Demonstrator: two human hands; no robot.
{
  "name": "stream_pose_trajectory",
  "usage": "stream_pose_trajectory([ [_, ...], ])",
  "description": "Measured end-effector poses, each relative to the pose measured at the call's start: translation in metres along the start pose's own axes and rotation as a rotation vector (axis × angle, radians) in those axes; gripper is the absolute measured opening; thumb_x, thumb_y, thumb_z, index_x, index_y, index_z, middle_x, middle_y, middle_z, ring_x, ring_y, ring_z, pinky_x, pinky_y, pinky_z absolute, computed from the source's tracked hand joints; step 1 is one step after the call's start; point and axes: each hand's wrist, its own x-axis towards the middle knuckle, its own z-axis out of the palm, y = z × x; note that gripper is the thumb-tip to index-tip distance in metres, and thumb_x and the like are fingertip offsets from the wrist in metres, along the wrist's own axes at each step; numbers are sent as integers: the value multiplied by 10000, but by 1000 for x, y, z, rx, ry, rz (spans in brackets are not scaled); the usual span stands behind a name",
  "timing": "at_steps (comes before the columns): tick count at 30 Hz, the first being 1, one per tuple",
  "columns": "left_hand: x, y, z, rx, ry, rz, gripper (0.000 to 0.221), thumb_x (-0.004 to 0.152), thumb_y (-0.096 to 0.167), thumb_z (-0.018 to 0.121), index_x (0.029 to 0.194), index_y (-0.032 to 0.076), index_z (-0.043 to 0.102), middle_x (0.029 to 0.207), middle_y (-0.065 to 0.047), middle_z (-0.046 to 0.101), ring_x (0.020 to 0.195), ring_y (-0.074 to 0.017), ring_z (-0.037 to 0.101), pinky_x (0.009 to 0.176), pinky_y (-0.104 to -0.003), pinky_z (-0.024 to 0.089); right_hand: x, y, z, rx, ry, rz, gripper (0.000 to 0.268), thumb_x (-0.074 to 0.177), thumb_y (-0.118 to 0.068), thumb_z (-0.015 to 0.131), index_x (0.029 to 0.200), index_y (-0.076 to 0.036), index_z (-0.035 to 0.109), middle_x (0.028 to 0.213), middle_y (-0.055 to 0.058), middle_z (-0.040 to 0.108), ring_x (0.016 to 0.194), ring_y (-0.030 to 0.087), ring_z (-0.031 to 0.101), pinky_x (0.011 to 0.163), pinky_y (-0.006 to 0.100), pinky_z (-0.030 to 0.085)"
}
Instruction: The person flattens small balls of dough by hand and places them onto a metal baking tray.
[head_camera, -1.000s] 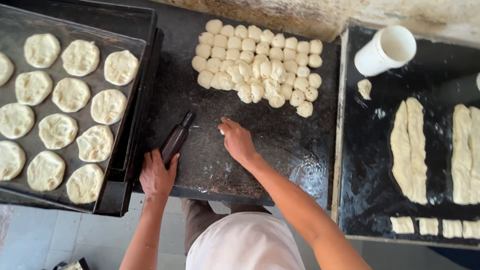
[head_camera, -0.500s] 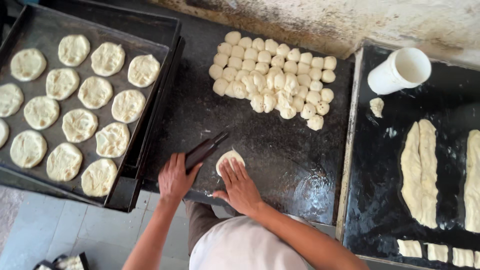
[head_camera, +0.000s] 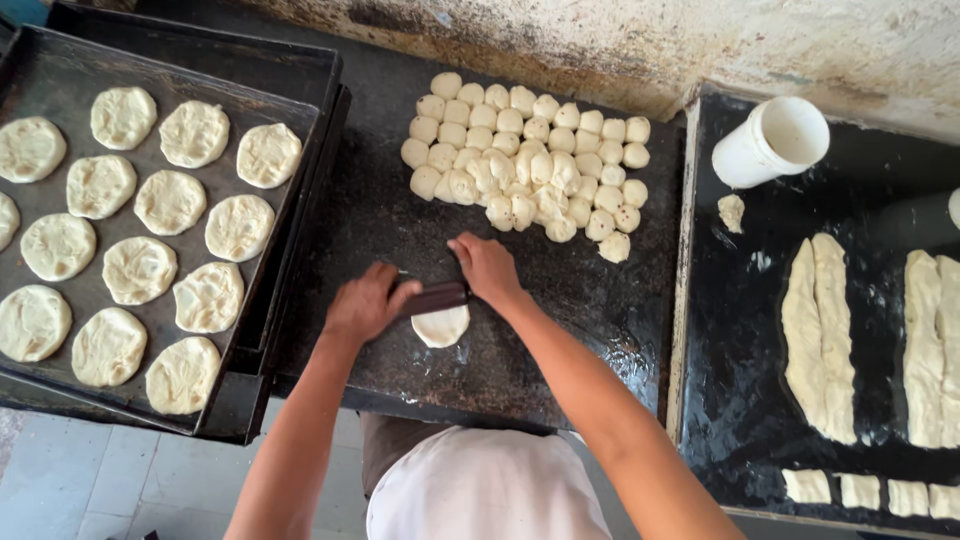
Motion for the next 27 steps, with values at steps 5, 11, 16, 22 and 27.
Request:
stream_pose_trajectory([
  [5,-34,4,18,-21,-30,72,616,825,616,679,1174,110,642,1052,-92,672,918,-326,717,742,-477,596,-58,-13,-9,64,136,-111,162,1043,-194,573,1079,-81,684,882,168,728,762,378,714,658,474,548],
  [11,-95,2,32,72,280,166,581,812,525,740,1185,87,661,1041,-107,658,949,-301,640,785,-469,521,-124,-15,2,509,174,344,433,991,-199,623,1402,-92,535,1042,135,720,909,309,716,816,383,569],
  [16,-78,-10,2,131,395,-195,546,953,397,750,1306,-2,631,1140,-140,632,1037,-336,603,880,-492,476,-64,-30,2,-278,-36,-339,252,750,-305,799,941,-157,728,1058,133,727,971,319,673,769,441,513],
  [22,-169,-6,-31,-137,751,71,519,864,176,772,1332,42,591,1308,-172,582,1231,-356,563,976,-510,440,-25,-112,-22,592,-925,214,182,897,-155,783,1026,-29,755,907,59,787,817,73,691,736,284,576],
  [27,-263,-55,-38,-421,983,-365,501,844,3,782,1302,28,577,1310,-215,567,1236,-332,567,882,-363,554,99,-235,26,967,-849,140,196,905,-151,770,1066,-47,730,959,9,766,872,59,709,770,260,593],
])
